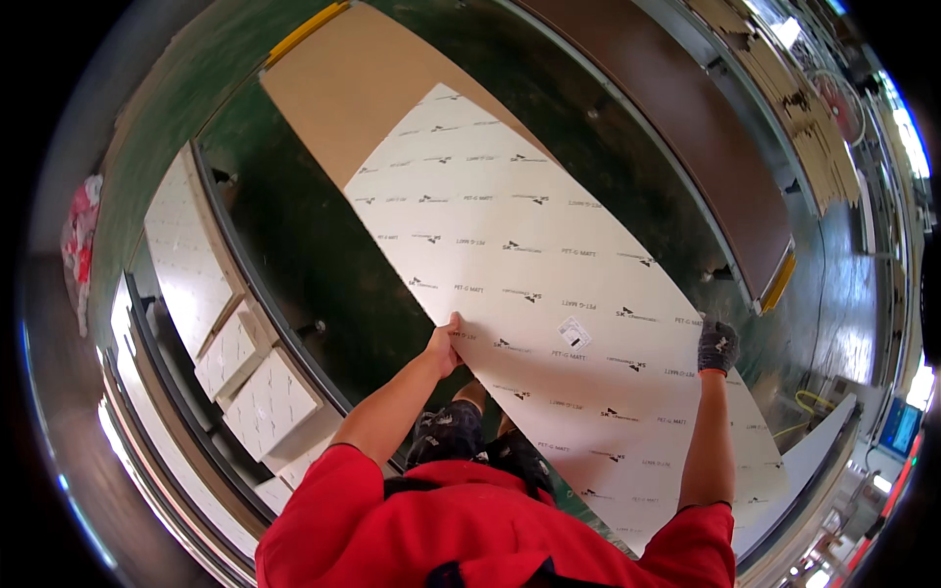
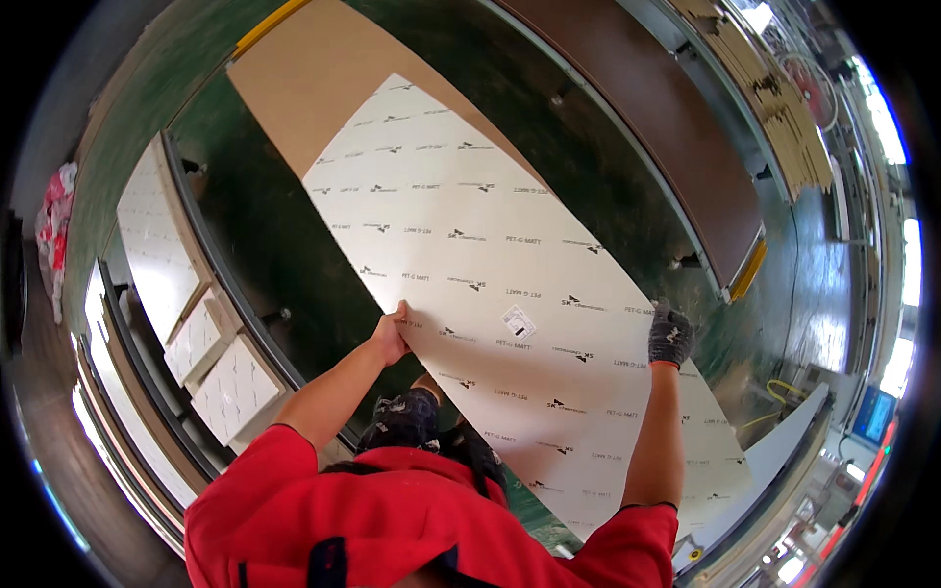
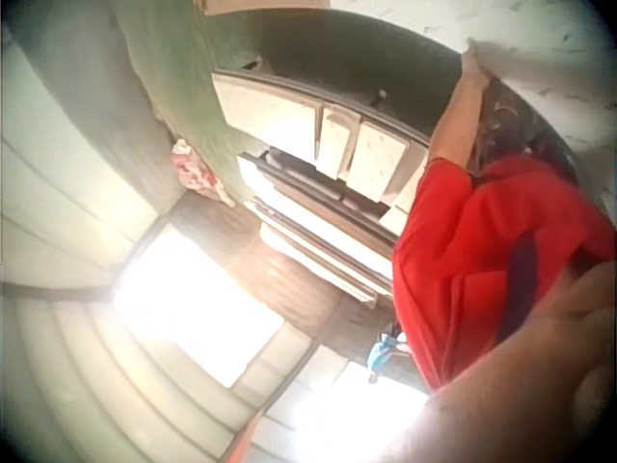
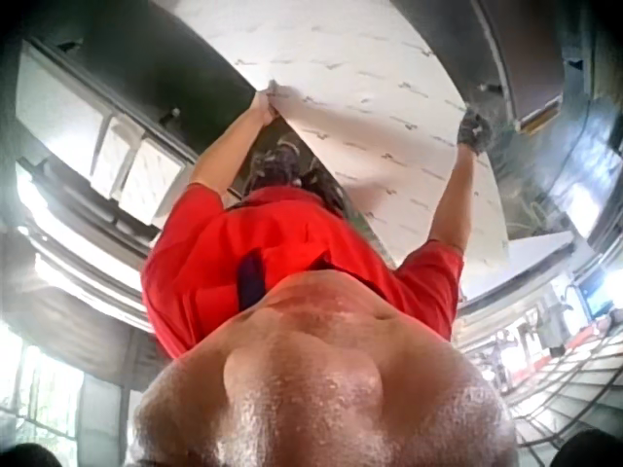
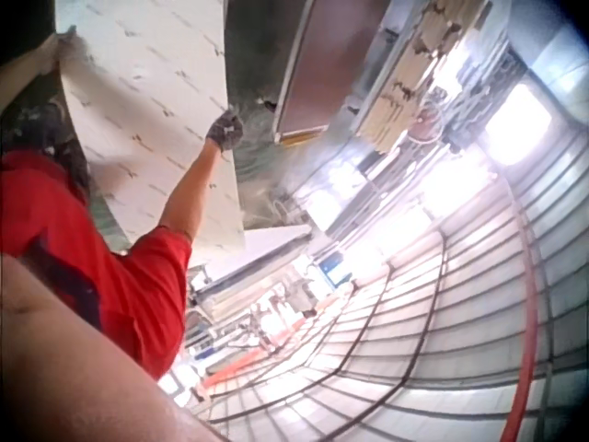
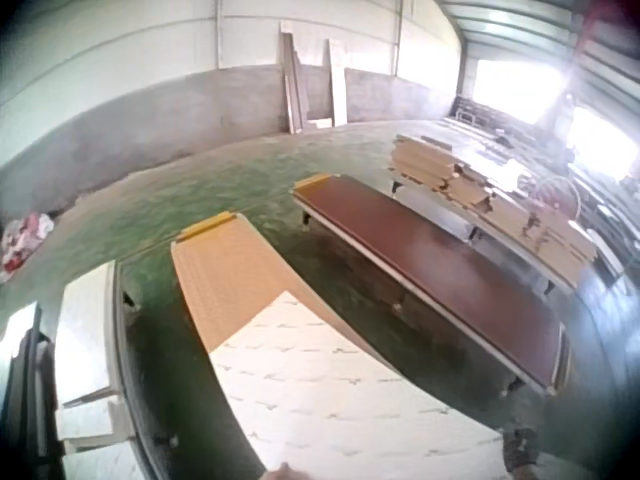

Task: The person handles large white panels in a workshop, wiping surfaces with gloved hands, moving panels between tables, and stacking them. The person also discards a thin strip into a bin and continues to wipe and reposition panels throughout the clip.

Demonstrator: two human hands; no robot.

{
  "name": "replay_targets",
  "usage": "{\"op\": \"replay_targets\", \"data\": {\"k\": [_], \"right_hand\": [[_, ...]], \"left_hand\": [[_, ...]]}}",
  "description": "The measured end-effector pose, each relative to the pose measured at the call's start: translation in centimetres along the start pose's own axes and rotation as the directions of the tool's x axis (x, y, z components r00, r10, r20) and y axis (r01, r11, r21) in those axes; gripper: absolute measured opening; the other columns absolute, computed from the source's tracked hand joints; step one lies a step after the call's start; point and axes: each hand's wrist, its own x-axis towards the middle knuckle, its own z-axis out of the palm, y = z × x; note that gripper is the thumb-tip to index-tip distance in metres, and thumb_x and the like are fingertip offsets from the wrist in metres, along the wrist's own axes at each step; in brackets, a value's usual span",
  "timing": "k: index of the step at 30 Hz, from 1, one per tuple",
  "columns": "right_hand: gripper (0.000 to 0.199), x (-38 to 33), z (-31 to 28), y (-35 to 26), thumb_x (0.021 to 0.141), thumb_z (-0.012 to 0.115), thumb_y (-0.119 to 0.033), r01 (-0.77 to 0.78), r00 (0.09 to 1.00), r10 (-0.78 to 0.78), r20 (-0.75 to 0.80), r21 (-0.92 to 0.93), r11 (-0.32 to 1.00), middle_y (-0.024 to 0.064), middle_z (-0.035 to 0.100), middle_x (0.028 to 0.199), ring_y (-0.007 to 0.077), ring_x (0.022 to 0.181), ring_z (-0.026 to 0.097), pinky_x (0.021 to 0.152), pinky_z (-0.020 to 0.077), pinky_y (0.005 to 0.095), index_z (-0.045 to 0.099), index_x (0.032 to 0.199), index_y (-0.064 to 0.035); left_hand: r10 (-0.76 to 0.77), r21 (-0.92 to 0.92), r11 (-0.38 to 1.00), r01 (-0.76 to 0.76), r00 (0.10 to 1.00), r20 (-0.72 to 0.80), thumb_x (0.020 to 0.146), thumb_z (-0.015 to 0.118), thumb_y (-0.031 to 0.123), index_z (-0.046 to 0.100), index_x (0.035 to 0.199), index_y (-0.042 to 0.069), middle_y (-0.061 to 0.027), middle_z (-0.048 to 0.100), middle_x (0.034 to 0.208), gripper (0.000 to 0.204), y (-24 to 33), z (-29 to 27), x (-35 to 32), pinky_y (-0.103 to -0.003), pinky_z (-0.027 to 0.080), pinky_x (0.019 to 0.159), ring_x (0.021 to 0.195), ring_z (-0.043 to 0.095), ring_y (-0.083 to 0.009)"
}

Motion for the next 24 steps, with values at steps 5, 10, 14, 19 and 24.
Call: {"op": "replay_targets", "data": {"k": [5, 10, 14, 19, 24], "right_hand": [[0.048, -0.9, 2.6, 1.1, 0.093, 0.050, -0.055, -0.083, 0.997, 0.083, 0.006, 0.010, 0.996, 0.0153, 0.071, 0.087, 0.0346, 0.082, 0.069, 0.077, 0.0528, 0.0414, 0.079, 0.095, -0.0163], [0.049, -1.6, 2.7, 1.9, 0.090, 0.055, -0.055, -0.041, 0.999, 0.044, -0.022, 0.139, 0.989, 0.0174, 0.070, 0.083, 0.0357, 0.079, 0.068, 0.074, 0.0516, 0.0418, 0.078, 0.091, -0.0126], [0.050, -0.6, 3.1, 5.2, 0.087, 0.060, -0.056, -0.104, 0.995, 0.104, 0.005, 0.132, 0.986, 0.0182, 0.070, 0.081, 0.0357, 0.078, 0.068, 0.073, 0.0504, 0.0421, 0.077, 0.088, -0.0092], [0.052, -1.3, 2.0, 3.5, 0.086, 0.063, -0.056, -0.121, 0.993, 0.119, 0.023, 0.119, 0.985, 0.0184, 0.070, 0.082, 0.0349, 0.078, 0.069, 0.073, 0.0501, 0.0432, 0.076, 0.088, -0.0059], [0.053, 0.0, 2.5, 5.2, 0.084, 0.064, -0.057, -0.133, 0.991, 0.123, 0.055, 0.232, 0.964, 0.0166, 0.073, 0.087, 0.0325, 0.081, 0.070, 0.076, 0.0506, 0.0416, 0.077, 0.091, -0.0059]], "left_hand": [[-0.017, -0.033, 0.999, 0.018, 1.000, 0.015, 0.103, 0.042, 0.052, 0.056, 0.128, 0.006, -0.0111, 0.063, 0.129, 0.055, -0.2, -1.8, -0.1, -0.046, 0.048, 0.095, 0.115, 0.061, -0.0276], [-0.019, -0.083, 0.996, 0.018, 1.000, -0.004, 0.103, 0.043, 0.051, 0.057, 0.127, 0.007, -0.0110, 0.063, 0.128, 0.052, -2.1, -2.6, -0.2, -0.045, 0.048, 0.095, 0.114, 0.061, -0.0280], [-0.028, -0.073, 0.997, 0.027, 1.000, -0.008, 0.103, 0.043, 0.050, 0.057, 0.128, 0.007, -0.0111, 0.063, 0.129, 0.052, -2.5, -1.2, -0.3, -0.044, 0.049, 0.094, 0.114, 0.061, -0.0276], [0.000, -0.063, 0.998, 0.000, 1.000, 0.008, 0.103, 0.042, 0.050, 0.056, 0.130, 0.007, -0.0115, 0.062, 0.129, 0.053, -2.9, -1.1, -1.5, -0.045, 0.049, 0.094, 0.114, 0.061, -0.0272], [0.016, -0.019, 1.000, -0.016, 1.000, 0.010, 0.103, 0.042, 0.051, 0.054, 0.132, 0.007, -0.0102, 0.061, 0.131, 0.054, -2.5, -0.2, -1.2, -0.043, 0.048, 0.094, 0.115, 0.061, -0.0261]]}}
